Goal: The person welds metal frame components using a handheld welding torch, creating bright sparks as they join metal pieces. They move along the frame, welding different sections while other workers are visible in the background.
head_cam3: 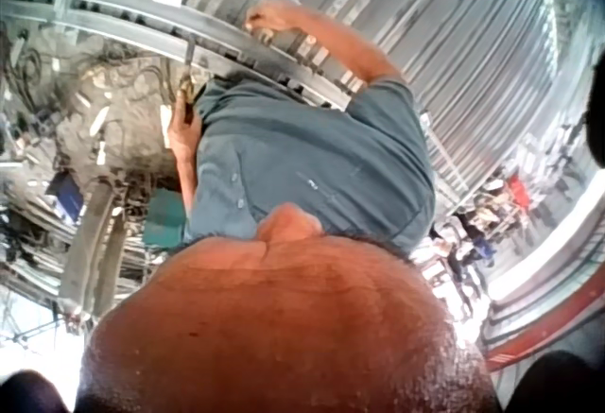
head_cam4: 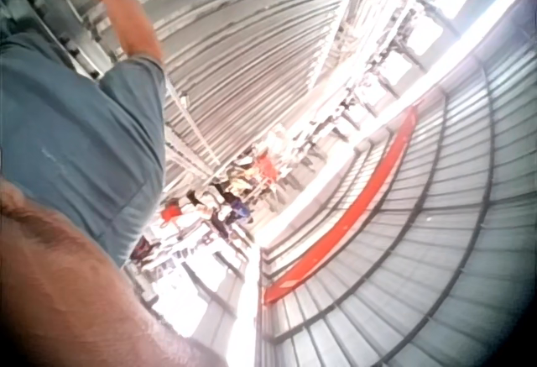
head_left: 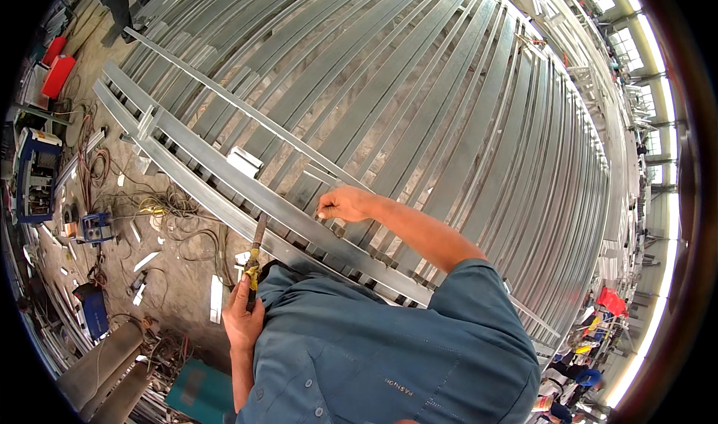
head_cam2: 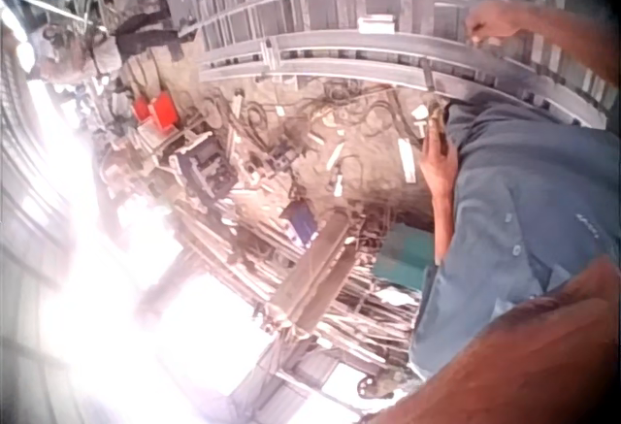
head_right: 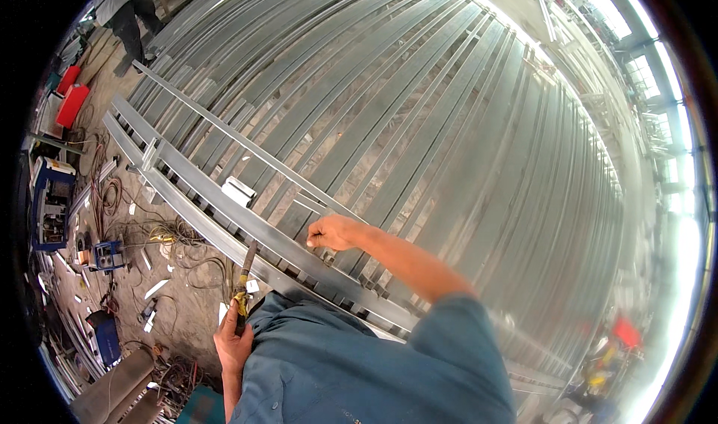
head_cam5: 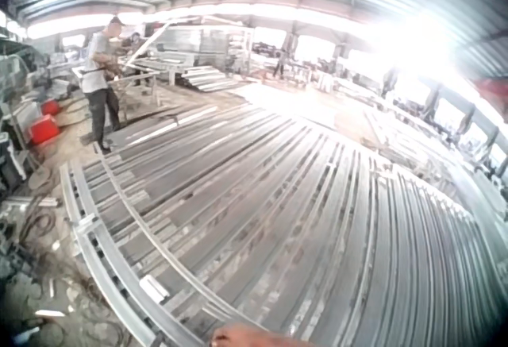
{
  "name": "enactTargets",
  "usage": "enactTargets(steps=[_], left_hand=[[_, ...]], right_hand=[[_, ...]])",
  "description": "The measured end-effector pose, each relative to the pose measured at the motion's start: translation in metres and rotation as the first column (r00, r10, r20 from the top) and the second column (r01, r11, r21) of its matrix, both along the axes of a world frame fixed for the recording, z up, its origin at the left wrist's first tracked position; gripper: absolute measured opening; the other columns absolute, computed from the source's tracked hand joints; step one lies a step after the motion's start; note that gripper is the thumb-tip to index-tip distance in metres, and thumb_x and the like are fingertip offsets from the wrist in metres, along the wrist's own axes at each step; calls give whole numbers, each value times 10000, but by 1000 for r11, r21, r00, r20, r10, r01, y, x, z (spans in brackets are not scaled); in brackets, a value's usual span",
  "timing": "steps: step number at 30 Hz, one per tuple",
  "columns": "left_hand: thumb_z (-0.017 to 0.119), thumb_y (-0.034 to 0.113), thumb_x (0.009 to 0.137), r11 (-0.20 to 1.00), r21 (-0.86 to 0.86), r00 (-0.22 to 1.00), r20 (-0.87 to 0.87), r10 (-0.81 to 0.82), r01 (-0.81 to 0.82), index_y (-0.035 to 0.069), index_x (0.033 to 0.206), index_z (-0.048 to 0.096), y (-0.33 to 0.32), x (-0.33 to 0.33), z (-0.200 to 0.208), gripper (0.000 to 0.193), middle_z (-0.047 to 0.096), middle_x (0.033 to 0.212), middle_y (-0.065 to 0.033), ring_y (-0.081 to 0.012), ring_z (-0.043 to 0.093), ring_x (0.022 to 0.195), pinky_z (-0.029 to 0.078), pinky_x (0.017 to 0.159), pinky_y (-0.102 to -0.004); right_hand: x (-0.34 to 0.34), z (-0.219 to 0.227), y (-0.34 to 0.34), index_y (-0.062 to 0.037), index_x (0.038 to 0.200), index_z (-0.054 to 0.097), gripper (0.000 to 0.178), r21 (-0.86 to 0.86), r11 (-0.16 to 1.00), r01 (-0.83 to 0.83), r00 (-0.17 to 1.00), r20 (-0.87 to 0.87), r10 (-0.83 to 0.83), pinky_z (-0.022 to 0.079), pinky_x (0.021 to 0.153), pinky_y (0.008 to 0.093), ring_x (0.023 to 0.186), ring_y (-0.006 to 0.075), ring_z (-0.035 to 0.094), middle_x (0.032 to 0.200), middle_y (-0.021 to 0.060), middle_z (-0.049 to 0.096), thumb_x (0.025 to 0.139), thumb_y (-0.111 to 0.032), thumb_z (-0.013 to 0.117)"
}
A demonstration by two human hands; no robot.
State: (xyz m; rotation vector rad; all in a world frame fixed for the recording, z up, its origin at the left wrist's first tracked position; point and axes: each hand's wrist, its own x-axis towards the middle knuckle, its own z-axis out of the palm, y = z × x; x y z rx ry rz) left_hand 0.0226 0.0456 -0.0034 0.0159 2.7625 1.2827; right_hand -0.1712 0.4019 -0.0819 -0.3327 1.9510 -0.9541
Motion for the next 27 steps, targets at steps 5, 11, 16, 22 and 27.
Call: enactTargets(steps=[5,11,16,22,27], left_hand=[[716,-45,807,1000,-17,996,84,-12,14,111,1484,564,-3,0,-6,711,708,1205,-215,-327,727,956,576,798,-377],[716,-49,806,998,22,994,85,-66,64,111,1463,580,5,-7,2,690,698,1226,-220,-396,720,1000,579,838,-407],[721,-40,803,989,41,988,48,-147,145,119,1447,597,5,-11,7,675,697,1245,-211,-392,718,1038,581,858,-401],[732,-26,793,987,30,983,88,-160,158,160,1436,614,6,-9,10,679,695,1280,-180,-376,717,1061,586,862,-399],[733,-23,790,988,53,987,70,-146,142,175,1440,612,6,-8,7,690,695,1286,-169,-371,718,1052,589,855,-401]], right_hand=[[6,-18,3,-99,1106,724,289,-61,998,27,989,-145,-36,549,749,361,837,171,691,994,58,732,1015,-367,665],[-2,8,0,-82,1108,704,293,-33,995,91,995,44,-89,562,687,358,749,172,697,957,72,721,1017,-358,670],[-3,4,2,-74,1113,687,299,-53,995,84,993,90,-79,570,670,357,723,167,686,964,69,710,1022,-359,666],[-5,1,1,-72,1124,687,325,-67,997,40,995,89,-34,582,662,347,700,166,684,1015,75,711,1021,-380,664],[-10,4,-1,-105,1239,714,370,-18,999,-40,998,42,40,591,677,340,693,176,703,1114,99,751,1023,-400,653]])
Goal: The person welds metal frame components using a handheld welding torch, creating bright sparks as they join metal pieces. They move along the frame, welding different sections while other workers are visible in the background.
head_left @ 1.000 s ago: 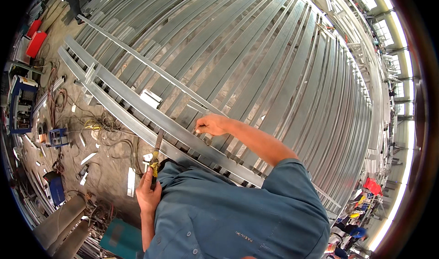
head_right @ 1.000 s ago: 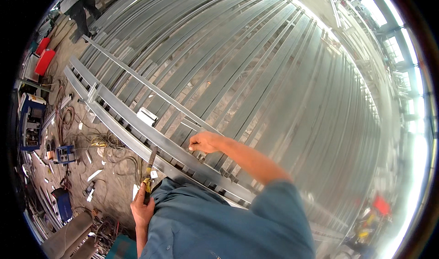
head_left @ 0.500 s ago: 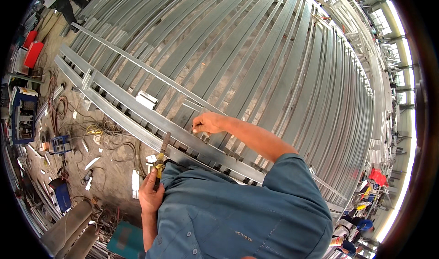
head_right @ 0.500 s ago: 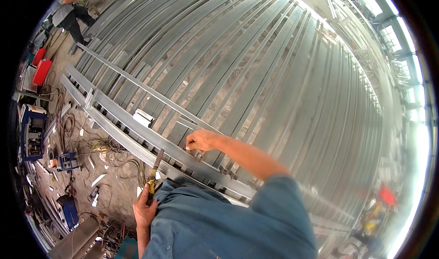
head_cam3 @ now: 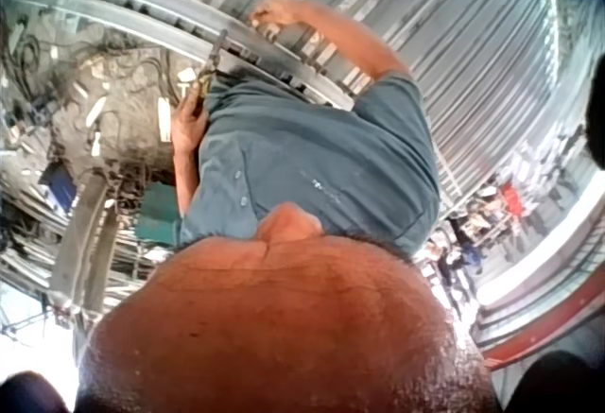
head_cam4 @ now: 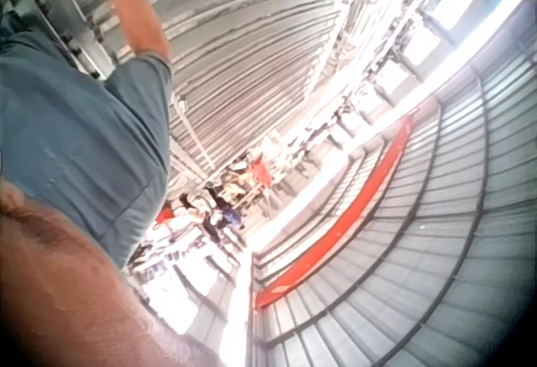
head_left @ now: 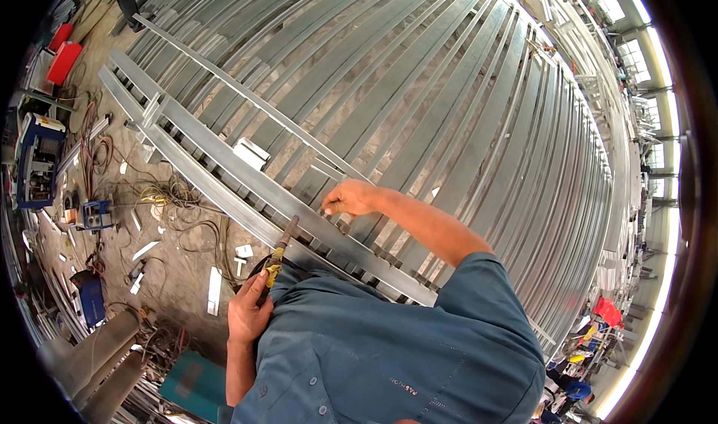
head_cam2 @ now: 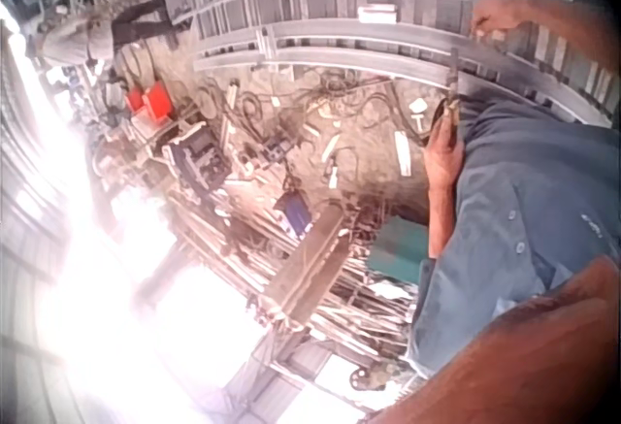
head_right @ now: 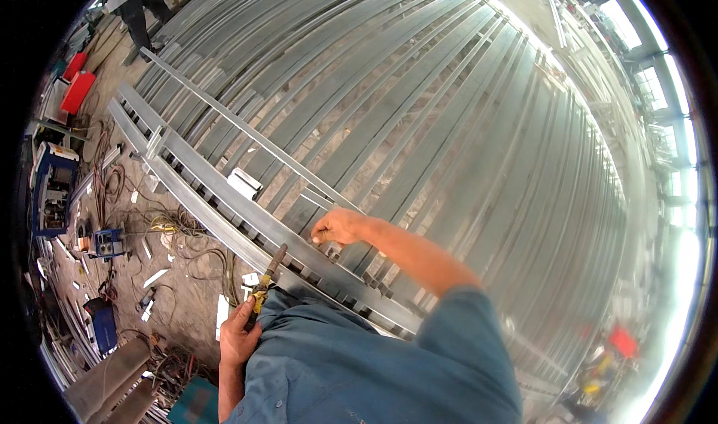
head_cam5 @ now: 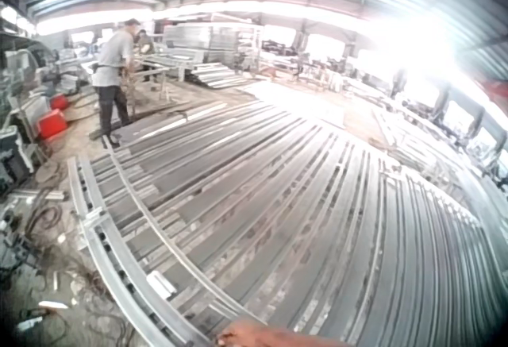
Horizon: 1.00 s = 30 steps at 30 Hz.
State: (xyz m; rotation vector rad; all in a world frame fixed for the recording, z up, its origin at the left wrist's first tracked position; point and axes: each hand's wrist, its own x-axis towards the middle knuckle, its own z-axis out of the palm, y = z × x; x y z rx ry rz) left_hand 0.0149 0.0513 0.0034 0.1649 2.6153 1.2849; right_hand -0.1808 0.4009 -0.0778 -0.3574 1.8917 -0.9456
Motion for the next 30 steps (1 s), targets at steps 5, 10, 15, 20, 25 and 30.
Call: enactTargets(steps=[5,10,15,20,25,30], left_hand=[[741,-6,794,999,-23,1000,8,-27,27,165,1413,626,3,-7,3,653,690,1291,-160,-367,711,1053,588,860,-397],[721,29,813,999,-17,999,-27,-45,45,200,1417,617,2,-10,9,636,680,1308,-109,-343,711,1020,597,840,-403],[710,31,806,998,-55,997,69,-40,44,203,1423,622,-4,-2,12,646,678,1313,-131,-348,713,1010,600,835,-399],[680,79,815,997,-78,1000,-12,14,-14,357,1459,580,-4,9,-1,708,685,1270,-70,-320,724,924,621,759,-411],[676,82,818,996,-82,1000,-11,26,-27,367,1453,587,-5,10,-2,701,688,1247,-51,-312,727,878,623,729,-414],[672,82,815,995,-95,1000,-12,8,-9,366,1440,599,-6,8,-4,690,690,1228,-36,-310,727,838,624,715,-417]], right_hand=[[-1,6,-3,-64,1302,692,410,26,1000,9,1000,18,-9,586,684,332,695,176,713,1170,115,752,1031,-368,644],[3,-1,-4,-30,1289,688,383,8,997,79,992,102,-80,570,654,317,674,145,695,1086,94,748,1033,-312,646],[2,4,-15,-19,1239,698,312,80,987,138,967,206,-152,557,619,299,659,122,675,944,59,717,1037,-251,640],[-7,3,-13,-35,1268,608,348,93,995,21,952,301,-49,564,663,308,684,126,669,1037,61,682,1068,-320,601],[-12,3,-15,-51,1252,615,334,123,992,-27,962,271,-7,527,648,318,662,122,621,965,39,665,1064,-327,611],[-12,-3,-11,-55,1244,621,320,94,996,1,958,285,-28,475,604,300,621,106,553,916,17,646,1055,-313,627]])
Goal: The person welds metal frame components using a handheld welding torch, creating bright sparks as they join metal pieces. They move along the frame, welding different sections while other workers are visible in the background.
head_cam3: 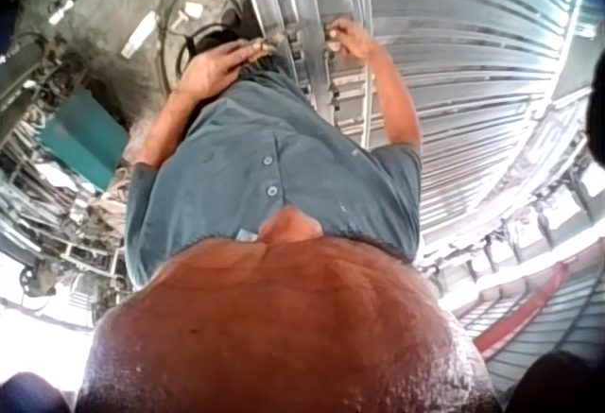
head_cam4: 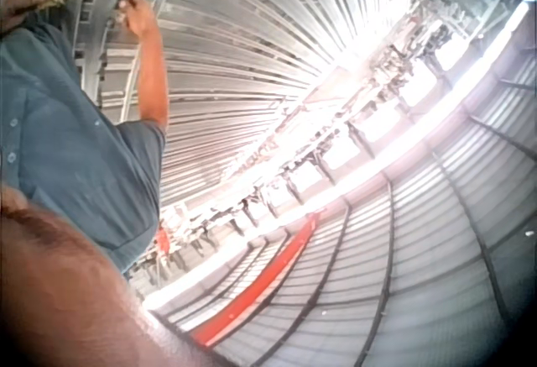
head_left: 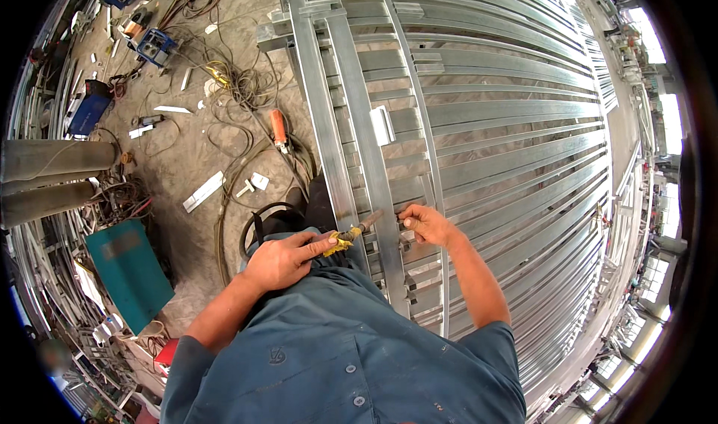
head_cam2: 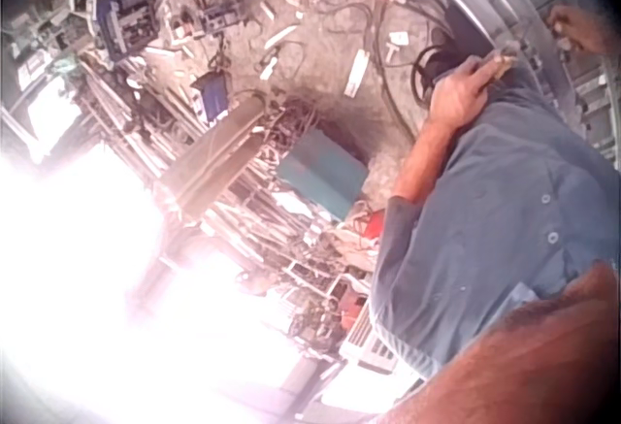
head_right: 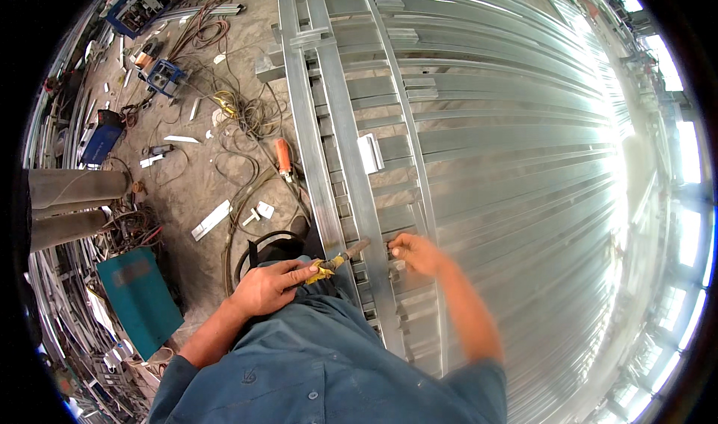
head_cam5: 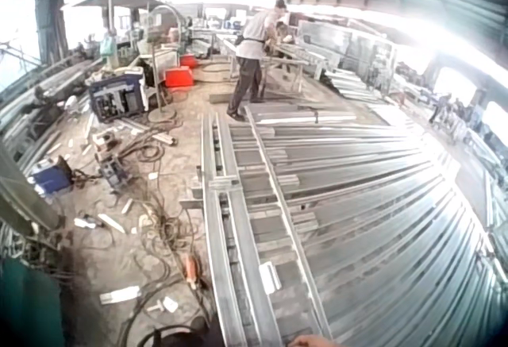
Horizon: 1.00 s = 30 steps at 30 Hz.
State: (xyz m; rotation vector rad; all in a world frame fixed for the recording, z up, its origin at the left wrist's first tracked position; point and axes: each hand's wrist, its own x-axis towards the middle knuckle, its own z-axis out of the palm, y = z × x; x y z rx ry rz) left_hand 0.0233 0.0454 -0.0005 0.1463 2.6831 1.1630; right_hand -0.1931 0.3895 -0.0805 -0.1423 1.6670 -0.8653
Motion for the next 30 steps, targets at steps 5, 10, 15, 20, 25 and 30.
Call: enactTargets(steps=[5,10,15,20,25,30], left_hand=[[678,57,808,999,-9,999,16,-32,33,287,1433,620,-1,-3,4,668,700,1242,-73,-297,725,930,616,752,-388],[678,57,808,999,-9,998,28,-49,49,283,1433,620,-2,-4,3,667,701,1231,-60,-290,724,922,613,733,-385],[664,77,817,998,7,998,2,-64,64,374,1440,603,-1,-5,0,693,699,1208,-35,-287,729,857,619,699,-401],[666,76,826,993,30,993,-21,-115,116,382,1450,594,-1,-12,3,699,693,1182,-28,-272,725,869,616,704,-389],[670,83,834,981,5,980,37,-194,194,352,1452,595,2,-17,5,678,686,1196,-27,-273,723,875,611,705,-385],[669,100,841,972,-44,972,36,-230,232,358,1442,601,6,-20,5,658,684,1197,-25,-273,726,845,611,681,-386]], right_hand=[[1,-3,1,-51,1239,632,309,-36,999,37,999,19,-37,462,586,286,607,99,536,910,9,639,1050,-296,635],[3,0,-1,-40,1218,635,312,-31,998,49,999,13,-49,436,547,270,581,90,506,864,-5,589,1043,-298,653],[2,-1,0,-37,1207,643,296,-39,997,72,997,34,-70,421,531,265,570,86,492,854,-10,577,1039,-279,664],[0,0,0,-52,1224,656,331,-36,999,41,999,25,-40,461,581,291,594,101,522,835,2,607,1039,-326,658],[1,-5,3,-50,1224,658,331,-62,996,62,997,37,-60,442,560,280,592,88,515,836,-3,609,1036,-323,665],[0,-7,5,-51,1219,658,327,-60,995,76,996,56,-73,434,548,270,591,79,503,823,-11,592,1033,-319,670]])
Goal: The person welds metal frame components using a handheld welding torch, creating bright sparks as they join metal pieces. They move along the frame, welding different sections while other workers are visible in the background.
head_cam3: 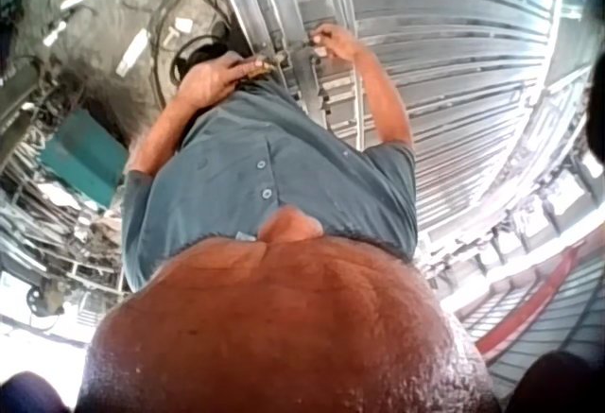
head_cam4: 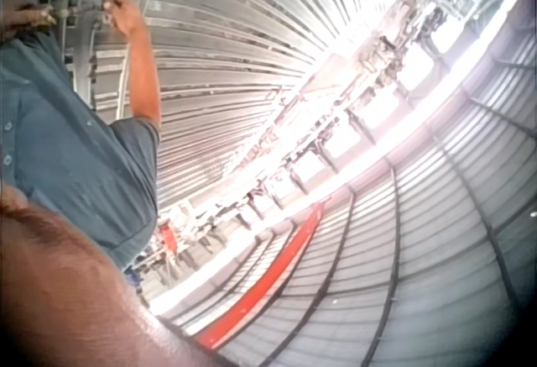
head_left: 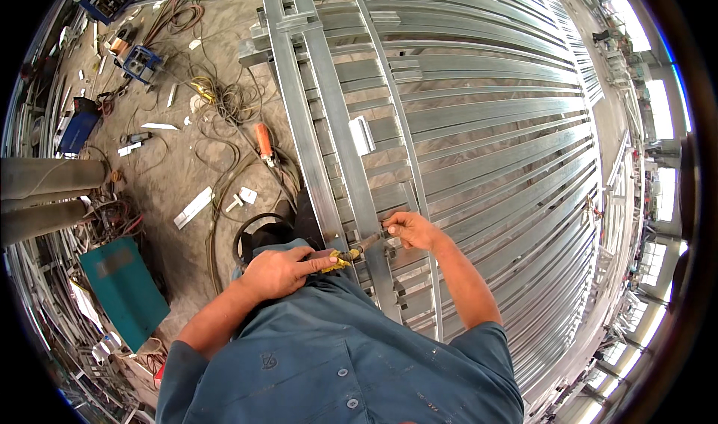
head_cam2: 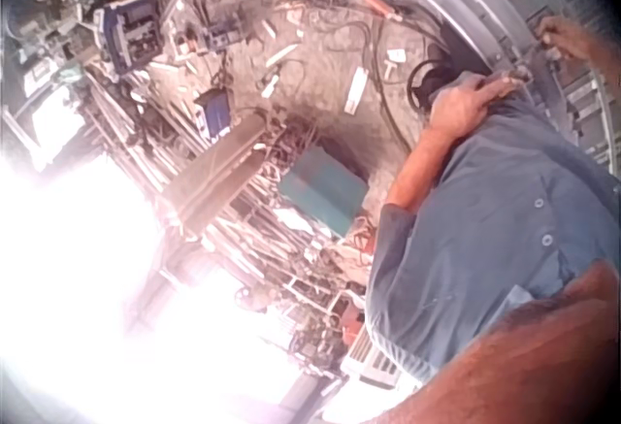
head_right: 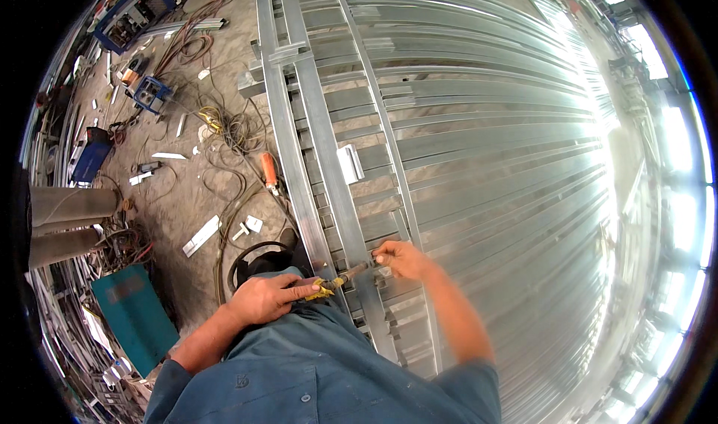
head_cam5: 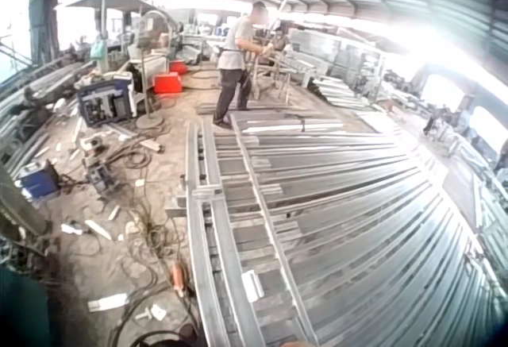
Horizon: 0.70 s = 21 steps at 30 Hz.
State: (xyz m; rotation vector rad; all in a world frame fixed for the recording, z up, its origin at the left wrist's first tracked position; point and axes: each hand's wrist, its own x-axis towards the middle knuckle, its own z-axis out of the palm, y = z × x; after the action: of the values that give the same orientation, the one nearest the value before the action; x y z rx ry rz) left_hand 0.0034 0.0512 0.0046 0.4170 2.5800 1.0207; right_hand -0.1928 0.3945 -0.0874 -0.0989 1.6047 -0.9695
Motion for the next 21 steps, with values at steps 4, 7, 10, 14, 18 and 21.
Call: enactTargets(steps=[4,7,10,14,18,21], left_hand=[[670,113,844,999,-32,1000,-17,7,-7,372,1435,604,5,-3,3,648,685,1172,-22,-271,728,805,613,650,-390],[672,126,849,999,-49,999,-46,11,-14,376,1432,606,8,-2,3,638,687,1154,-26,-269,728,773,613,619,-395],[672,137,853,997,-70,998,-62,7,-12,383,1428,607,8,0,3,628,688,1139,-31,-263,728,751,610,592,-393],[671,145,857,995,-98,998,-67,14,-21,398,1419,612,7,4,5,620,688,1122,-34,-253,727,741,608,576,-387],[638,151,883,997,-73,997,-68,23,-28,457,1462,551,5,7,-1,660,674,1093,-41,-272,704,699,594,558,-404],[659,171,871,998,-52,999,-39,-24,22,402,1444,573,4,6,-4,624,655,1143,-54,-281,701,703,583,564,-422]], right_hand=[[-1,4,-3,-47,1206,657,333,3,1000,11,1000,27,-11,433,549,269,592,78,490,823,-12,580,1026,-326,679],[-1,1,0,-46,1199,657,344,-19,1000,19,999,31,-18,432,551,267,596,78,484,830,-11,580,1020,-337,685],[-1,-1,1,-48,1199,657,354,-26,1000,18,999,49,-17,433,552,264,601,78,487,836,-12,582,1014,-348,691],[3,0,-4,-52,1204,643,323,-42,999,26,999,32,-25,391,504,259,542,81,460,782,-19,560,1018,-310,695],[5,-3,-6,-56,1213,640,297,-12,999,35,998,62,-34,422,526,272,571,81,480,838,-5,587,1030,-287,676],[3,2,-5,-80,1229,644,271,44,998,-40,997,-57,42,478,566,282,643,89,539,929,3,636,1034,-267,660]])
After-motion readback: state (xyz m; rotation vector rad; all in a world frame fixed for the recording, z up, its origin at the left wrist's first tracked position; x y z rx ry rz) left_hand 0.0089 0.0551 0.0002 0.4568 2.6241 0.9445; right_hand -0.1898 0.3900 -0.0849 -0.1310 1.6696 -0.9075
